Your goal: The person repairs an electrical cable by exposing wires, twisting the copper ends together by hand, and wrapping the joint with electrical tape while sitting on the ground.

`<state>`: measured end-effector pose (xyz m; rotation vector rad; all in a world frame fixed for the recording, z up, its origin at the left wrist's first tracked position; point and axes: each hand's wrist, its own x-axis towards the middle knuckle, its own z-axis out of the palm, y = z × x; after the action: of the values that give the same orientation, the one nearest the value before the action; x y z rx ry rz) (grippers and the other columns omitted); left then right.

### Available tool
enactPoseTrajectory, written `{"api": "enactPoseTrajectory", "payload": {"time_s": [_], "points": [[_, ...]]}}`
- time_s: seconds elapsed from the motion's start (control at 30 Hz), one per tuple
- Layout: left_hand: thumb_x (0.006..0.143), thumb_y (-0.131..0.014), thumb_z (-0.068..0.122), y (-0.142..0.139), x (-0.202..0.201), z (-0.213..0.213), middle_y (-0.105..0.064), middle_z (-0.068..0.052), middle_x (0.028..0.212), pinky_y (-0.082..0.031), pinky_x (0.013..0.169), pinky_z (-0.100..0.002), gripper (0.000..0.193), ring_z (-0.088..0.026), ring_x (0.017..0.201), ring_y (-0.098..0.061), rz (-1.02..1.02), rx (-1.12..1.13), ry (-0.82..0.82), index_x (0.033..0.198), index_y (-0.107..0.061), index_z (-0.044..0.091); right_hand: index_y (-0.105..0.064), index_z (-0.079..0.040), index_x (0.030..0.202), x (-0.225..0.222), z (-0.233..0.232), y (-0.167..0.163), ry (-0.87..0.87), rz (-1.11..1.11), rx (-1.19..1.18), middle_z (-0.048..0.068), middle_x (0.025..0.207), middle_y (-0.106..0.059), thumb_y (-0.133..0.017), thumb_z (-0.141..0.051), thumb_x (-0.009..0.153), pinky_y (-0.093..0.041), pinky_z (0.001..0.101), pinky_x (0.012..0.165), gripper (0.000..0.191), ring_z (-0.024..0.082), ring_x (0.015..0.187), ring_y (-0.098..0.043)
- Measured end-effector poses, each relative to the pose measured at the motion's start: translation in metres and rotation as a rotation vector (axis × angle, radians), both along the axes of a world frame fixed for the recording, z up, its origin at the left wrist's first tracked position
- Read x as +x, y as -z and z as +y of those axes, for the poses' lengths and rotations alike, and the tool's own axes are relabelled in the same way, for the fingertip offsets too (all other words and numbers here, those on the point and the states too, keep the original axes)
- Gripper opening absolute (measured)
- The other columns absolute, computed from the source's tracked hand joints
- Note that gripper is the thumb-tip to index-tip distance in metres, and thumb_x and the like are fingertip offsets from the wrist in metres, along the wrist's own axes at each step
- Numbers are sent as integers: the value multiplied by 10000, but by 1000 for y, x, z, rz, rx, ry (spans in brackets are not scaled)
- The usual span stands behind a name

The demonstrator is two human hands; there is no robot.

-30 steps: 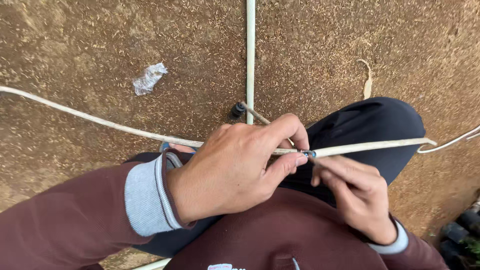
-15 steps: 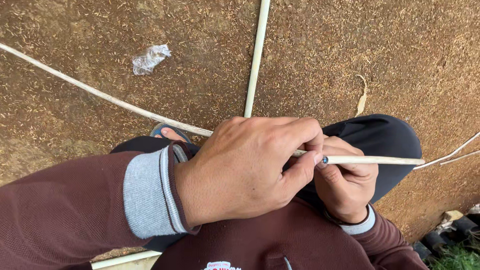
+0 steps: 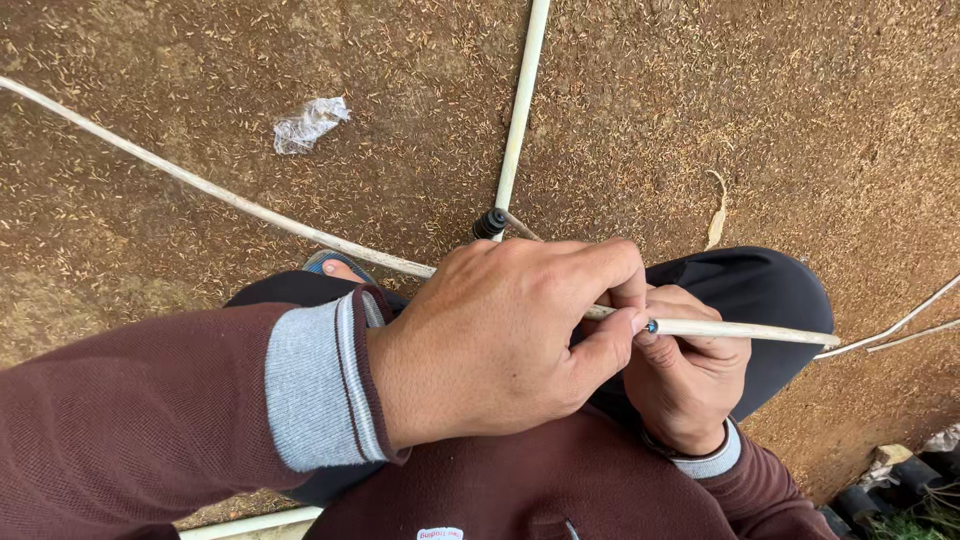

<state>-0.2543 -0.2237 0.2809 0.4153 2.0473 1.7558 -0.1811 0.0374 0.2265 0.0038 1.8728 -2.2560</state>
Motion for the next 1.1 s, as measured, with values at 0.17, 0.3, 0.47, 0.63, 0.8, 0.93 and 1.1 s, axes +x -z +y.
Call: {"api": "enactPoseTrajectory", "payload": {"time_s": [0.17, 0.3, 0.47, 0.63, 0.8, 0.93, 1.1], "points": [[943, -624, 242, 2, 1, 1, -734, -39, 808, -562, 617, -423, 136, -249, 727, -747, 4, 18, -15, 962, -618, 108, -731, 73, 1114, 1, 1, 0, 9, -4, -6, 198, 1102, -730, -708, 24, 1039, -579, 314, 884, 92, 215, 966, -702], [947, -630, 238, 1, 2, 1, -734, -40, 816, -566, 633, -421, 134, -252, 746, -749, 24, 35, -27, 972, -616, 107, -734, 58, 1163, 2, 1, 1, 23, -16, -37, 197, 1110, -732, -706, 13, 1030, -583, 335, 912, 144, 223, 980, -705], [941, -631, 245, 0, 1, 1, -739, -33, 811, -572, 629, -413, 133, -243, 747, -756, -3, 42, -18, 962, -616, 114, -733, 69, 1111, 4, -1, 2, 26, 14, -33, 206, 1123, -745, -705, 13, 1040, -581, 358, 944, 95, 247, 1018, -714], [948, -627, 257, 1, 1, 2, -733, -31, 790, -572, 619, -401, 143, -226, 713, -754, -31, 53, -2, 954, -622, 114, -725, 63, 1122, 6, -4, 1, 40, 66, 2, 204, 1120, -750, -689, 6, 1059, -592, 368, 956, 93, 247, 1015, -724], [944, -634, 271, -1, 1, 3, -724, -36, 754, -573, 607, -385, 158, -217, 676, -749, -56, 70, -12, 967, -640, 115, -722, 49, 1155, 7, -5, -1, 87, 29, 21, 212, 1148, -744, -678, -11, 1043, -594, 353, 923, 135, 241, 1004, -723], [951, -641, 274, -2, -2, 3, -720, -40, 759, -573, 607, -373, 166, -213, 671, -747, -23, 109, -29, 985, -644, 111, -730, 45, 1146, 8, -7, 4, 110, -19, -137, 194, 1114, -747, -670, -22, 1075, -596, 355, 908, 114, 241, 986, -727], [923, -648, 275, -3, -3, 5, -717, -41, 702, -580, 580, -364, 172, -214, 632, -750, -97, 96, -9, 981, -659, 113, -729, 52, 1135, 8, -9, 7, 104, -19, -165, 183, 1064, -756, -668, -34, 1104, -582, 326, 868, 110, 206, 930, -715]]}}
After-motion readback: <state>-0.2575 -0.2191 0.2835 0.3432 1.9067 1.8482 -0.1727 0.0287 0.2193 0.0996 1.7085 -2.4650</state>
